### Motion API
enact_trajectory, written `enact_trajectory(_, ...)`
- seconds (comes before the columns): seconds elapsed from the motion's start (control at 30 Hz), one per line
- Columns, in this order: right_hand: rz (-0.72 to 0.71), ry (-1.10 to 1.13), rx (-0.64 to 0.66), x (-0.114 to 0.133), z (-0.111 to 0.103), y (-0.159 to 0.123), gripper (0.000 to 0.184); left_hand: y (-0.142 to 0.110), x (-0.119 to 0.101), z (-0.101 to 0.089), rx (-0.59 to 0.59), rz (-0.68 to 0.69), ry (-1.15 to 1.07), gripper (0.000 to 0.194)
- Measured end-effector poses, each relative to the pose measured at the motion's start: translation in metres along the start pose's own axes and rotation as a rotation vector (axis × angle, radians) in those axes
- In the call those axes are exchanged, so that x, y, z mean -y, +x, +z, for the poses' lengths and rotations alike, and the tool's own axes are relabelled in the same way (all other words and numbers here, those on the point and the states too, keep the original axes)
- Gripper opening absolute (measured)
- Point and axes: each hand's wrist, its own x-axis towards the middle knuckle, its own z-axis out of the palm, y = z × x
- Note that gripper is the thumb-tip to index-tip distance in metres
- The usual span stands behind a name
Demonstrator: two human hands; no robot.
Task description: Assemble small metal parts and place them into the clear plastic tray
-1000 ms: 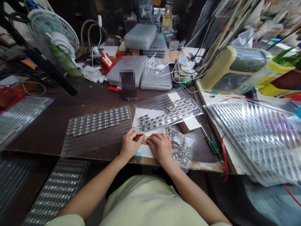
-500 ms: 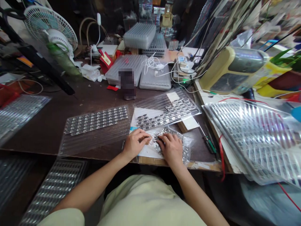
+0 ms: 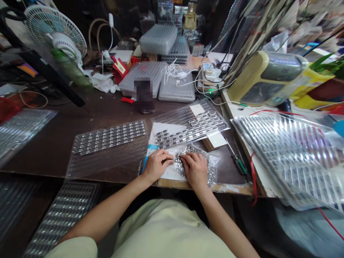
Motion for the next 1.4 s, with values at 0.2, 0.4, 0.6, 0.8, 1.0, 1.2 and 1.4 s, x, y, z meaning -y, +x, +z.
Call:
enact_trajectory(0.2, -0.011, 0.011, -0.016, 0.000, 0.000, 0.000, 0.014, -0.001, 0.003, 0.003, -0.018, -0.010, -0.003, 0.011)
enact_trajectory(0.4, -0.018, 0.051, -0.033, -0.001, 0.000, 0.000, 0.014, -0.001, 0.002, 0.002, -0.004, 0.018, 0.002, 0.010)
enact_trajectory(0.6, -0.033, 0.172, -0.038, 0.005, -0.004, 0.004, 0.016, -0.001, 0.003, 0.000, -0.002, 0.016, -0.046, 0.011)
enact_trajectory(0.8, -0.011, 0.229, -0.024, 0.005, -0.003, 0.006, 0.017, -0.002, 0.003, 0.005, 0.011, -0.003, -0.024, 0.010)
enact_trajectory(1.0, 0.001, 0.304, -0.008, 0.010, -0.005, 0.006, 0.012, 0.008, 0.006, -0.020, -0.129, 0.018, -0.036, 0.010)
enact_trajectory(1.2, -0.035, 0.176, 0.074, 0.028, 0.006, 0.014, 0.017, 0.030, 0.061, -0.083, -0.313, -0.152, 0.434, 0.009)
enact_trajectory(1.4, -0.078, 0.162, 0.070, 0.036, 0.018, 0.015, 0.010, 0.015, 0.085, -0.101, -0.319, -0.212, 0.577, 0.011)
